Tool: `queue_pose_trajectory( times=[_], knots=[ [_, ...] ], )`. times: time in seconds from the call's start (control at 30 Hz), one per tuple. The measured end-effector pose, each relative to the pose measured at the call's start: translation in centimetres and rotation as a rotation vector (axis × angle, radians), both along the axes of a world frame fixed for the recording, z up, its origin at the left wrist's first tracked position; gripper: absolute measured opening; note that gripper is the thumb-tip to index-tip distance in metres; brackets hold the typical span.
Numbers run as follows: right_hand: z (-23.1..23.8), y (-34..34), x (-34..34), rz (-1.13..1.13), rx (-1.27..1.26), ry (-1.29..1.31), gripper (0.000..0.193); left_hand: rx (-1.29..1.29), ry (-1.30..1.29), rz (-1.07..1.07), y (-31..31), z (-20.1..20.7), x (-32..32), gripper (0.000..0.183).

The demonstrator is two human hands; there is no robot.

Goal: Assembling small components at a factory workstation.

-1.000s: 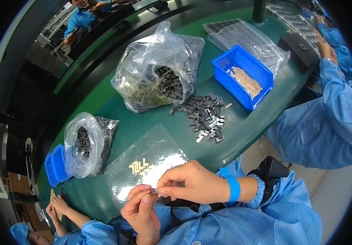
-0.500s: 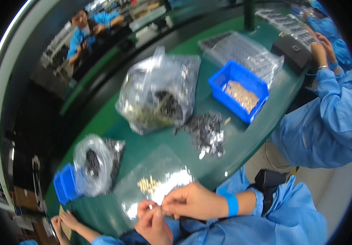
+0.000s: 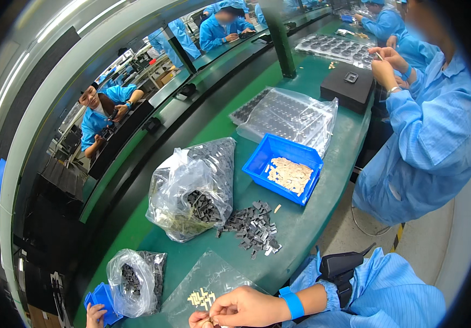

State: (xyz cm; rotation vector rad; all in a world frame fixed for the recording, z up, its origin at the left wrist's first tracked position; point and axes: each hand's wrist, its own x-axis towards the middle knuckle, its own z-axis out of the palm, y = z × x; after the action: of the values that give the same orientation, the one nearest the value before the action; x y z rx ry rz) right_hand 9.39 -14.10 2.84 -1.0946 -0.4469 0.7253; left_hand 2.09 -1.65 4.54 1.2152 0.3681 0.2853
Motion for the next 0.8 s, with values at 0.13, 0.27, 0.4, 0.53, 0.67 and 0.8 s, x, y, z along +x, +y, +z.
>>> queue_pose_trajectory(
  times=[0.13, 0.27, 0.4, 0.53, 0.67, 0.8],
  knots=[
    [1.3, -2.0, 1.5, -0.22, -0.104, -0.38, 0.013, 0.165, -0.094, 0.049, 0.8, 0.6, 0.3, 0.008],
    [5.6, -7.1, 5.7, -0.652, -0.381, -0.954, 0.005, 0.26, -0.198, 0.157, 1.9, 1.3, 0.5, 0.008],
    [7.9, -11.8, 10.3, -1.021, -0.711, -1.279, 0.004, 0.392, -0.24, 0.148, 3.6, 1.2, 0.0, 0.006],
    [6.7, -15.5, 14.4, -0.814, -1.138, -1.277, 0.006, 0.554, -0.227, 0.154, 4.9, 2.0, -0.3, 0.006],
    [4.8, -14.7, 15.9, -0.879, -1.326, -1.498, 0.011, 0.884, -0.25, 0.22, 5.8, 2.8, -1.7, 0.008],
    [7.1, -13.0, 12.6, -0.886, -1.042, -1.275, 0.008, 1.331, -0.484, 0.102, 7.1, 3.1, -2.2, 0.024]
  ],
)
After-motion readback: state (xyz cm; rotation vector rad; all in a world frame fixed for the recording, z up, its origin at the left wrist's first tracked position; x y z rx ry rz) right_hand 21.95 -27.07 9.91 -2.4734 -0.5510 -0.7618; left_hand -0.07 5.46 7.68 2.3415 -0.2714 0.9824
